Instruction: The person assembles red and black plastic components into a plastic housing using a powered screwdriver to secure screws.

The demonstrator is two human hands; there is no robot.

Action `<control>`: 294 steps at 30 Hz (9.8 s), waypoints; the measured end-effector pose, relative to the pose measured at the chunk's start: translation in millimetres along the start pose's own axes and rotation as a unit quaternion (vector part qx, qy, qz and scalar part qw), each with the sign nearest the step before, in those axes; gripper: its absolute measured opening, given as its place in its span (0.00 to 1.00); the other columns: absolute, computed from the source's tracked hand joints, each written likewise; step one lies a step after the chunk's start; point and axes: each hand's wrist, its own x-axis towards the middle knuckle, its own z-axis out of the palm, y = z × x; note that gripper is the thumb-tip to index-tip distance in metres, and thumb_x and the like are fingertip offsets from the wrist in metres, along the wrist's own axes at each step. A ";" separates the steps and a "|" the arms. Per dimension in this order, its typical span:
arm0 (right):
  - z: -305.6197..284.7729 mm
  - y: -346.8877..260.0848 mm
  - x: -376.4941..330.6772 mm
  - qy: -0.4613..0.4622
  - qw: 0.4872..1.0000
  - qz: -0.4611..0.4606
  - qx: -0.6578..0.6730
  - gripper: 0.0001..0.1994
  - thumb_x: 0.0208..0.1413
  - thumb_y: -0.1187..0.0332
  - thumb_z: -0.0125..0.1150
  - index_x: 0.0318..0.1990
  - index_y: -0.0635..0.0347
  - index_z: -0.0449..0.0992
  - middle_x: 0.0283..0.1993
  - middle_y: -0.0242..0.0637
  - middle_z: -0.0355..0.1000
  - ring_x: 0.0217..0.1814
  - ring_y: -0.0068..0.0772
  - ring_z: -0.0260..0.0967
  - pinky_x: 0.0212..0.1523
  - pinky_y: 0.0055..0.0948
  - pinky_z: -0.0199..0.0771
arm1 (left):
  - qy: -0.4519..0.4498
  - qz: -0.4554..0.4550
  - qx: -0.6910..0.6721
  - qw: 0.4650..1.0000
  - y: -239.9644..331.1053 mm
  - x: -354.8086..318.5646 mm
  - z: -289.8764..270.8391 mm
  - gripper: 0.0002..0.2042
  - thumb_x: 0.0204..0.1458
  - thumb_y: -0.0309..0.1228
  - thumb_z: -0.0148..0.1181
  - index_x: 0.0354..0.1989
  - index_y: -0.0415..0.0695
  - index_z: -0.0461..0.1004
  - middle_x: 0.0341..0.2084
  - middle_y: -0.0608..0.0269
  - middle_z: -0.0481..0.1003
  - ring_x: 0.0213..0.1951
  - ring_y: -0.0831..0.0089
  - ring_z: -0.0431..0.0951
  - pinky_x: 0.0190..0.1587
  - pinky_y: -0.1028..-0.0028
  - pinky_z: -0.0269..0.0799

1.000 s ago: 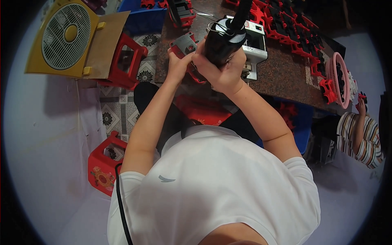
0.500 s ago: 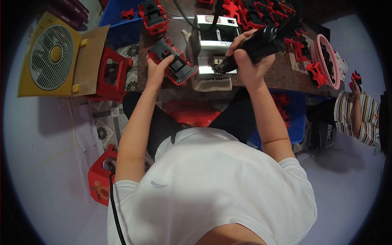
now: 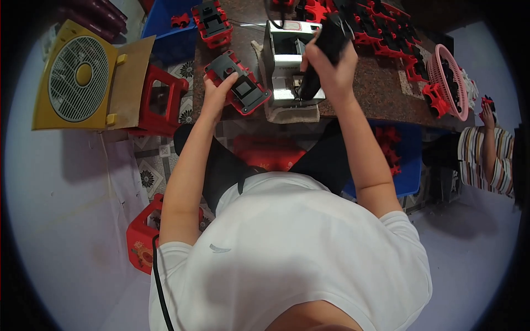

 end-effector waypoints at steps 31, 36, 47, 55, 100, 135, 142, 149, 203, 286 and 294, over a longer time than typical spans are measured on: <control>136.2 24.7 97.6 0.024 0.973 -0.229 -0.001 0.16 0.53 0.63 0.66 0.42 0.61 0.68 0.29 0.27 0.68 0.30 0.19 0.65 0.31 0.21 0.66 | -0.016 0.045 -0.018 0.999 -1.4 2.8 -1.7 0.32 0.43 0.29 0.69 0.54 0.40 0.56 0.45 0.59 0.70 0.47 0.71 0.72 0.51 0.72 0.68; 135.8 18.9 93.0 0.018 0.975 -0.219 0.003 0.17 0.52 0.63 0.67 0.42 0.61 0.68 0.27 0.27 0.67 0.27 0.20 0.64 0.29 0.20 0.65 | -0.027 0.060 0.003 0.998 -4.6 5.2 1.8 0.32 0.43 0.29 0.69 0.54 0.40 0.56 0.44 0.59 0.71 0.47 0.71 0.72 0.51 0.72 0.68; 20.1 -10.5 21.1 -0.039 0.996 -0.075 -0.027 0.16 0.43 0.73 0.73 0.37 0.61 0.70 0.28 0.26 0.71 0.28 0.15 0.68 0.29 0.18 0.68 | -0.008 0.047 0.004 0.999 -10.0 6.9 -3.3 0.31 0.44 0.33 0.68 0.54 0.41 0.57 0.45 0.58 0.70 0.47 0.69 0.73 0.51 0.69 0.69; 4.6 6.3 -8.5 -0.026 0.994 -0.108 -0.020 0.12 0.51 0.77 0.63 0.40 0.65 0.67 0.26 0.33 0.70 0.26 0.23 0.70 0.30 0.23 0.71 | -0.016 0.072 0.039 0.997 -13.0 8.1 -0.3 0.25 0.49 0.35 0.64 0.53 0.45 0.59 0.44 0.61 0.69 0.44 0.72 0.73 0.46 0.70 0.73; 162.6 3.9 86.5 -0.013 0.975 -0.182 0.128 0.14 0.54 0.63 0.66 0.36 0.58 0.66 0.25 0.29 0.66 0.22 0.20 0.63 0.25 0.22 0.64 | 0.009 0.064 0.023 0.998 2.9 4.2 2.9 0.32 0.42 0.29 0.69 0.55 0.37 0.57 0.46 0.56 0.71 0.48 0.70 0.72 0.53 0.69 0.67; -26.2 18.9 -35.0 0.075 0.986 -0.133 0.068 0.21 0.52 0.70 0.66 0.48 0.65 0.62 0.32 0.40 0.71 0.31 0.28 0.70 0.33 0.26 0.73 | -0.158 -0.061 -0.185 0.968 69.8 57.6 -10.6 0.16 0.61 0.38 0.49 0.52 0.43 0.69 0.43 0.58 0.77 0.42 0.67 0.79 0.45 0.65 0.77; -13.9 18.7 -26.1 0.124 0.982 -0.137 0.018 0.23 0.44 0.66 0.74 0.44 0.62 0.67 0.30 0.30 0.72 0.29 0.17 0.70 0.31 0.18 0.71 | -0.080 0.005 -0.191 0.978 85.2 114.1 12.6 0.16 0.61 0.41 0.48 0.51 0.44 0.70 0.44 0.59 0.77 0.44 0.63 0.78 0.45 0.58 0.77; -16.6 23.9 -15.7 0.101 0.984 -0.144 -0.011 0.22 0.45 0.64 0.74 0.43 0.62 0.69 0.34 0.28 0.72 0.34 0.18 0.69 0.35 0.20 0.72 | 0.035 -0.042 -0.141 0.988 31.0 23.8 -49.8 0.16 0.56 0.30 0.53 0.53 0.41 0.68 0.44 0.57 0.75 0.44 0.63 0.78 0.49 0.62 0.76; -13.1 13.9 -18.0 -0.029 0.986 -0.161 0.004 0.15 0.54 0.70 0.61 0.44 0.65 0.64 0.29 0.39 0.72 0.27 0.26 0.71 0.30 0.25 0.73 | 0.041 0.025 0.062 0.997 -11.9 -8.6 -8.4 0.35 0.43 0.34 0.70 0.56 0.39 0.54 0.45 0.55 0.69 0.46 0.68 0.73 0.51 0.71 0.68; 142.8 33.6 94.0 0.049 0.976 -0.190 0.099 0.13 0.53 0.65 0.66 0.36 0.58 0.65 0.27 0.24 0.66 0.27 0.16 0.61 0.29 0.21 0.63 | 0.041 0.053 0.039 0.997 -15.1 -6.1 -18.2 0.32 0.38 0.23 0.71 0.51 0.39 0.58 0.47 0.55 0.69 0.48 0.67 0.72 0.53 0.69 0.67; 154.4 25.5 98.0 -0.007 0.971 -0.231 0.055 0.13 0.54 0.66 0.64 0.40 0.62 0.68 0.28 0.29 0.69 0.26 0.19 0.64 0.27 0.22 0.65 | 0.040 0.044 0.040 0.997 -11.6 -8.3 -16.3 0.32 0.37 0.25 0.71 0.51 0.39 0.59 0.46 0.54 0.70 0.48 0.67 0.72 0.54 0.68 0.67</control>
